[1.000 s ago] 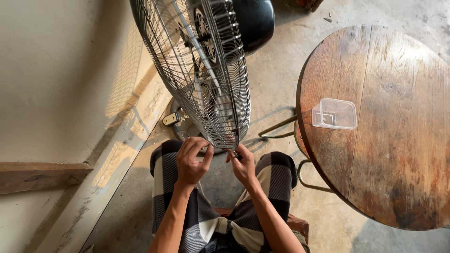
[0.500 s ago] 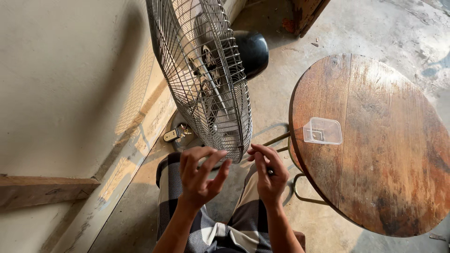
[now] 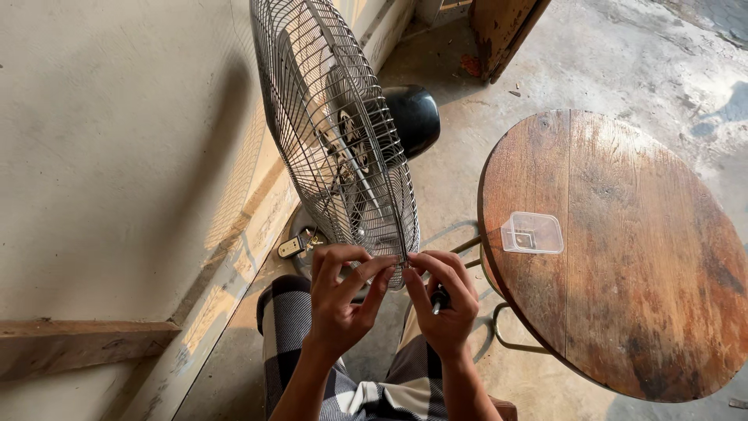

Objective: The person sits on the floor and uses a screwdriver to adjust and tighten the front wire cage of a standing electric fan. They repeatedly rotate the cage, align it, and tighten fasteners around the perimeter.

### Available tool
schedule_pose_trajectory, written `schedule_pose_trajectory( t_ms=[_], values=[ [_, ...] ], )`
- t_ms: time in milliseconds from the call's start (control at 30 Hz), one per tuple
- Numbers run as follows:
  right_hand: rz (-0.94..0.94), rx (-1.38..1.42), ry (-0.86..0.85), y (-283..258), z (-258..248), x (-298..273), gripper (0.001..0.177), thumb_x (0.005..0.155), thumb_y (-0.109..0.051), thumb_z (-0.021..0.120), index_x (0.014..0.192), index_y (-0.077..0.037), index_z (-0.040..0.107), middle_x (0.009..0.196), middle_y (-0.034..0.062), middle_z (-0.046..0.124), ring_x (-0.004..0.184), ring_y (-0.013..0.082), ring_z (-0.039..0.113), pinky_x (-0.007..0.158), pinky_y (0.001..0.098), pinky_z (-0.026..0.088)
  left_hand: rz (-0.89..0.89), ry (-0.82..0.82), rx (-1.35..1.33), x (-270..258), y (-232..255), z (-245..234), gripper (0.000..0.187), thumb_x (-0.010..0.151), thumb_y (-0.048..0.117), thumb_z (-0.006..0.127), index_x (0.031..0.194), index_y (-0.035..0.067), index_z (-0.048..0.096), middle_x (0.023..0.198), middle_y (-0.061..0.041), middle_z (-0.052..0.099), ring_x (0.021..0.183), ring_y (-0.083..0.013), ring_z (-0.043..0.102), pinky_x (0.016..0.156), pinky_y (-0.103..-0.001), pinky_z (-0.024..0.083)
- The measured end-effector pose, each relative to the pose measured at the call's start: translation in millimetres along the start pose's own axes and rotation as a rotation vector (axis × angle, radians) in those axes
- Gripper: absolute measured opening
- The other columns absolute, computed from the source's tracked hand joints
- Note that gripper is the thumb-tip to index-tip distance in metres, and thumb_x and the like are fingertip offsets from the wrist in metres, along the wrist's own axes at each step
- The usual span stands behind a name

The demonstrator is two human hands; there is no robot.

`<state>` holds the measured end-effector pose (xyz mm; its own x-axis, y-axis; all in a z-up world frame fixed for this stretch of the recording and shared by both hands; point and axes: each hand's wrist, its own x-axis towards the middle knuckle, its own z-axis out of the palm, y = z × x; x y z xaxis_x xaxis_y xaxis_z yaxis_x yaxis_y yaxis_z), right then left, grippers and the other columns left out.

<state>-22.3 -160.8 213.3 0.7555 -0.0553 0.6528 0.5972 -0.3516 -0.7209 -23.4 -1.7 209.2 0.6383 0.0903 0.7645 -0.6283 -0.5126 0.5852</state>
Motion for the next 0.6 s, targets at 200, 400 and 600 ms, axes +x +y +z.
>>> schedule_pose_trajectory(
  t_ms=[200,400,600],
  values=[
    [-0.055,-0.065,0.0,2,4,4,0.029,0.084,-0.001,0.082,0.111,-0.005,0.074,0.104,0.0077,0.073,0.07,0.0035,0.062,0.053,0.0187,0.045,0.059,0.034,-0.03,8,-8,-10,0.022,0.094,0.007,0.074,0.116,0.01,0.071,0.109,-0.003,0.063,0.103,-0.0176,0.06,0.085,-0.033,0.051],
    [-0.147,-0.105,-0.052,0,5,7,0.027,0.085,0.0,0.081,0.111,-0.007,0.075,0.102,0.0076,0.072,0.081,0.0102,0.068,0.062,0.0232,0.053,0.46,-0.014,0.46,29,-37,-5,0.03,0.099,0.026,0.073,0.126,0.016,0.067,0.134,-0.003,0.058,0.131,-0.0259,0.048,0.109,-0.046,0.04],
    [-0.181,-0.09,-0.094,-1,-2,14,0.027,0.086,0.002,0.081,0.111,-0.006,0.073,0.103,0.0083,0.072,0.088,0.0135,0.071,0.068,0.0254,0.057,0.5,-0.332,0.319,55,-47,-13,0.032,0.101,0.034,0.072,0.126,0.03,0.052,0.17,0.004,0.031,0.157,-0.0334,0.017,0.127,-0.056,0.011]
  ],
)
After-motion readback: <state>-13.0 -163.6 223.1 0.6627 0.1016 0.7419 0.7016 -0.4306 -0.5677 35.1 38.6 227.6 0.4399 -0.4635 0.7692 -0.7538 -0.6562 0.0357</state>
